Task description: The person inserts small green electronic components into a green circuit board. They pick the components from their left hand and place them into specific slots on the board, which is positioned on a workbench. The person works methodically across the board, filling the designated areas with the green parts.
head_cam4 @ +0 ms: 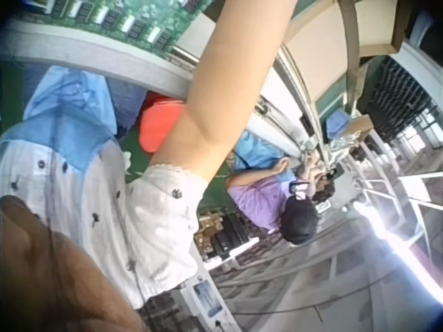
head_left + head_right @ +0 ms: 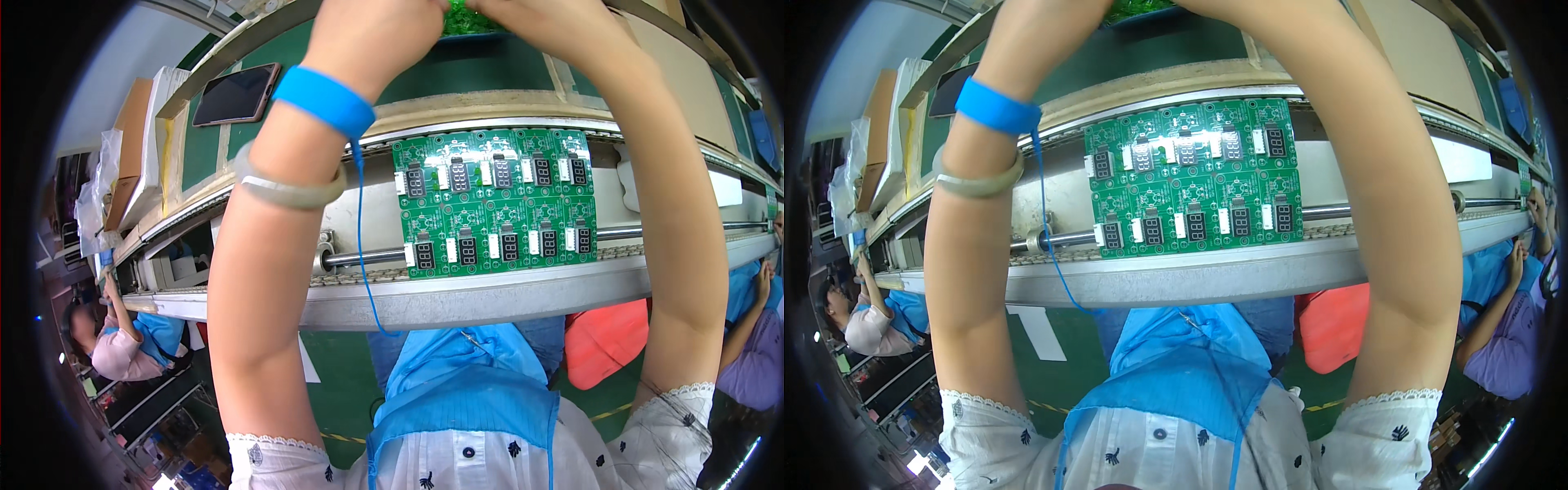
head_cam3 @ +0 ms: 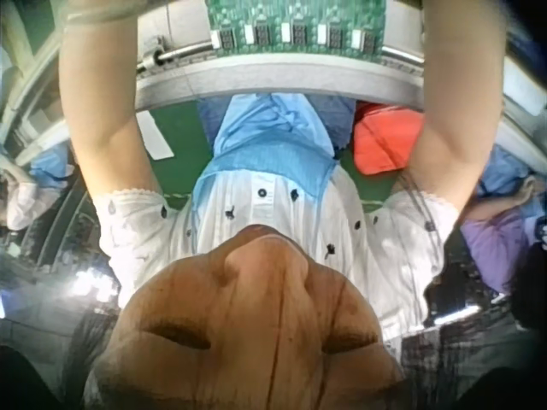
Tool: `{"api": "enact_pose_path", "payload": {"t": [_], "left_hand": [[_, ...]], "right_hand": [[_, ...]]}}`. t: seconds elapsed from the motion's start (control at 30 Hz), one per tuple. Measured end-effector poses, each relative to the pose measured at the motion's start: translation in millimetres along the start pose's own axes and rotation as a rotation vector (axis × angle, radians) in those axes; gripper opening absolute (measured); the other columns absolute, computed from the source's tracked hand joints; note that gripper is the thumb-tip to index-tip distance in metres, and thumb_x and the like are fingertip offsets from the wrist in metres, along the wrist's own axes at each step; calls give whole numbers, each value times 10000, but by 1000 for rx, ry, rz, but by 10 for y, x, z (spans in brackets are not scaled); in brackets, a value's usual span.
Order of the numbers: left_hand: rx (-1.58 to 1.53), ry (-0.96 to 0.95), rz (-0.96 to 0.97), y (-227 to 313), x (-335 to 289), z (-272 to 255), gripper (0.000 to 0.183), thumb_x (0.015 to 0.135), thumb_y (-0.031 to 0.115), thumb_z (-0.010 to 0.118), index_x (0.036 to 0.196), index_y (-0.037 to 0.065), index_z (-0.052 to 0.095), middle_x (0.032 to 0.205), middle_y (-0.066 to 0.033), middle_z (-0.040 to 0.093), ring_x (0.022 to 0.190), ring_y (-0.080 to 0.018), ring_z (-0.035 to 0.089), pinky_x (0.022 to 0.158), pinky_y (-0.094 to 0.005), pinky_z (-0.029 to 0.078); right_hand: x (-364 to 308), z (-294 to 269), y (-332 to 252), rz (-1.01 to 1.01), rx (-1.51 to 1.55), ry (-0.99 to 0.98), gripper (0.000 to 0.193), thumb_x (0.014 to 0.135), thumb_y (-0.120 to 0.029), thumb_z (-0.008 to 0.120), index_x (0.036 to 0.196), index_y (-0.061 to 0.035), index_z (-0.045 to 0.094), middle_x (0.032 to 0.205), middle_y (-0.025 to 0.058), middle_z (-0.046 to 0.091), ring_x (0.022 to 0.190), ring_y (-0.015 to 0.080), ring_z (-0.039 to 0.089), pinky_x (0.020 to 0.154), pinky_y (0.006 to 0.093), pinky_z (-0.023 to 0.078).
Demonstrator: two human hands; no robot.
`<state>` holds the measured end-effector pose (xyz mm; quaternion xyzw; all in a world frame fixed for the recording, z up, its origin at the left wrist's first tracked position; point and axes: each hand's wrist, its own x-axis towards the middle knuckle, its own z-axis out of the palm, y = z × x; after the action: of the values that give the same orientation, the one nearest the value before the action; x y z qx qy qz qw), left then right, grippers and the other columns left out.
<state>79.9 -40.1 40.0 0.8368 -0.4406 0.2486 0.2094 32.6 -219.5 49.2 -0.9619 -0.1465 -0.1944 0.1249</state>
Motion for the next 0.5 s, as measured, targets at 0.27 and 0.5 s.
{"api": "enact_pose_path", "payload": {"t": [0.27,0.5], "left_hand": [[29,-14,-85,-49,52,221,119,751,89,637,748,0,717,786,-242,669,793,-411,652,764,-491,516],[28,31,-69,-69,37,188,140,820,102,631,825,-7,719,810,-239,677,804,-408,651,775,-482,515]], "right_hand": [[70,182,11,79,-33,57,132,777,-127,671,833,-42,754,833,208,699,820,373,682,772,459,536],[64,177,37,129,64,110,132,767,-109,688,856,-36,753,824,187,704,799,356,685,747,440,534]]}}
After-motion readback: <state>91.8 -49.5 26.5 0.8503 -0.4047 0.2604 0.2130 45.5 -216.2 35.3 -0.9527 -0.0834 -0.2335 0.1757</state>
